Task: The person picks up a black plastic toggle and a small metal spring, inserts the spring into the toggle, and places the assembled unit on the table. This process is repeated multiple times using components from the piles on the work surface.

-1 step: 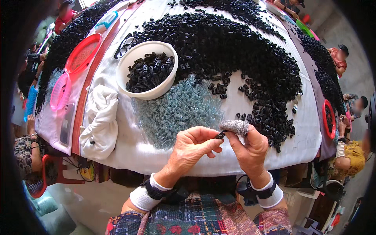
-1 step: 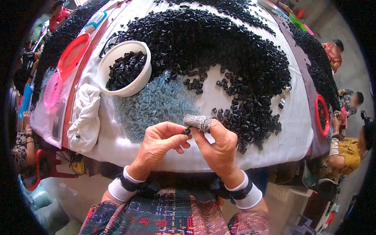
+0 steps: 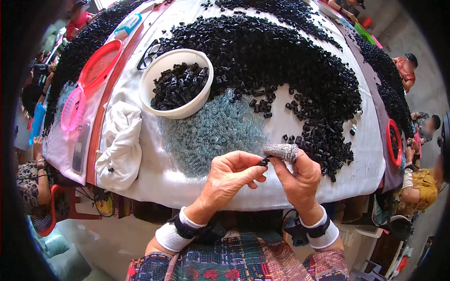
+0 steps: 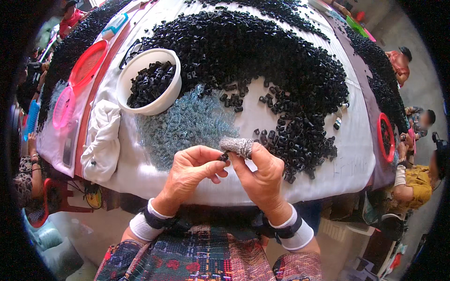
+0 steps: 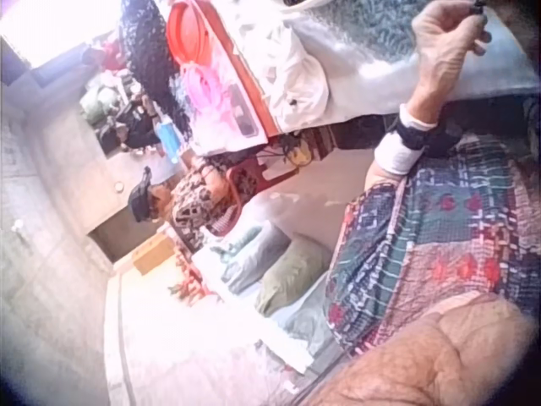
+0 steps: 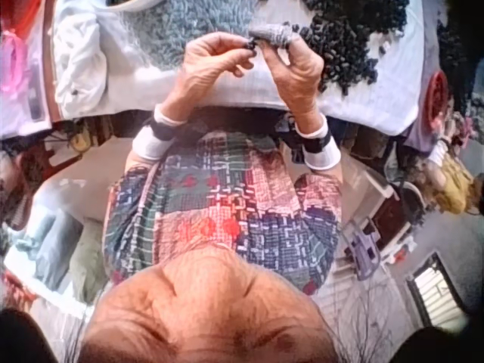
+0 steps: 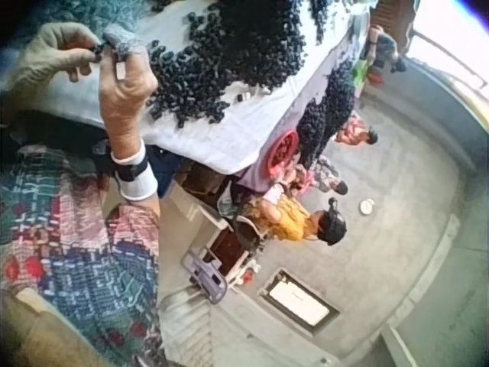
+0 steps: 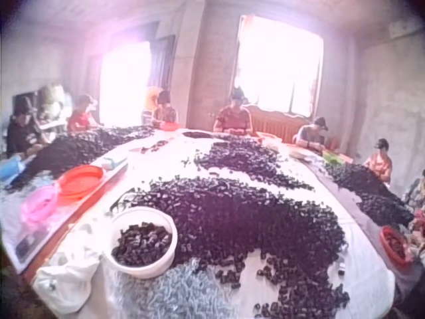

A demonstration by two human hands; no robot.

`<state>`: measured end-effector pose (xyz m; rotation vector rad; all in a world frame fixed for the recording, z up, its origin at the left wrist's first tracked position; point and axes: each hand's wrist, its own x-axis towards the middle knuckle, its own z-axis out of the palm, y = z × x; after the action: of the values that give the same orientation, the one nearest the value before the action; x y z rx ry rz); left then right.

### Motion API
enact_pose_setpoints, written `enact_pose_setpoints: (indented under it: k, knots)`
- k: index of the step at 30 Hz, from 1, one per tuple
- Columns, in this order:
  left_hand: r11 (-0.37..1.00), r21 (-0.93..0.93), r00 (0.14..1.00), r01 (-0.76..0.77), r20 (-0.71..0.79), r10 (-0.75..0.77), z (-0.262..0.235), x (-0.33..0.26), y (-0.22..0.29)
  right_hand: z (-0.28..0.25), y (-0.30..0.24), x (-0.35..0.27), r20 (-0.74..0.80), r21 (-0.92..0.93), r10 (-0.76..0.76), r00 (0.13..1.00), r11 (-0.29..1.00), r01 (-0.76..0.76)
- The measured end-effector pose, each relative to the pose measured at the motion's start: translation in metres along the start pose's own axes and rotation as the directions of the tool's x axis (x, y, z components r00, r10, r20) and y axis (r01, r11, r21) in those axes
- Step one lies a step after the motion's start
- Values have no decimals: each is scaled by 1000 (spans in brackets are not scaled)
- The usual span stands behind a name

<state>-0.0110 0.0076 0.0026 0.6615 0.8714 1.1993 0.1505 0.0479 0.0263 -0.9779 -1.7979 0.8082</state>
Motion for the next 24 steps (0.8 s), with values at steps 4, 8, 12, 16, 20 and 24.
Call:
enact_pose_setpoints:
  k: [4,8,12,16,20,24]
  knots:
    - [999,35,999,-33,-13,33,2,-1,-4,0,2,-4,-11,-29,-40,999,999,39]
    - [997,58,999,-47,-17,48,2,-1,-7,1,5,-7,-33,-74,-79,996,994,77]
    - [997,70,999,-42,-26,44,1,-1,-10,0,3,-6,-15,-109,-100,995,989,98]
    - [995,99,999,-26,-39,31,1,-1,-10,-1,5,-7,12,-126,-100,995,987,101]
    - [995,90,999,-40,-28,43,-1,-1,-13,1,4,-9,13,-161,-119,993,980,120]
    - [993,112,998,-22,-55,28,0,0,-12,7,10,-10,-2,-154,-119,993,981,117]
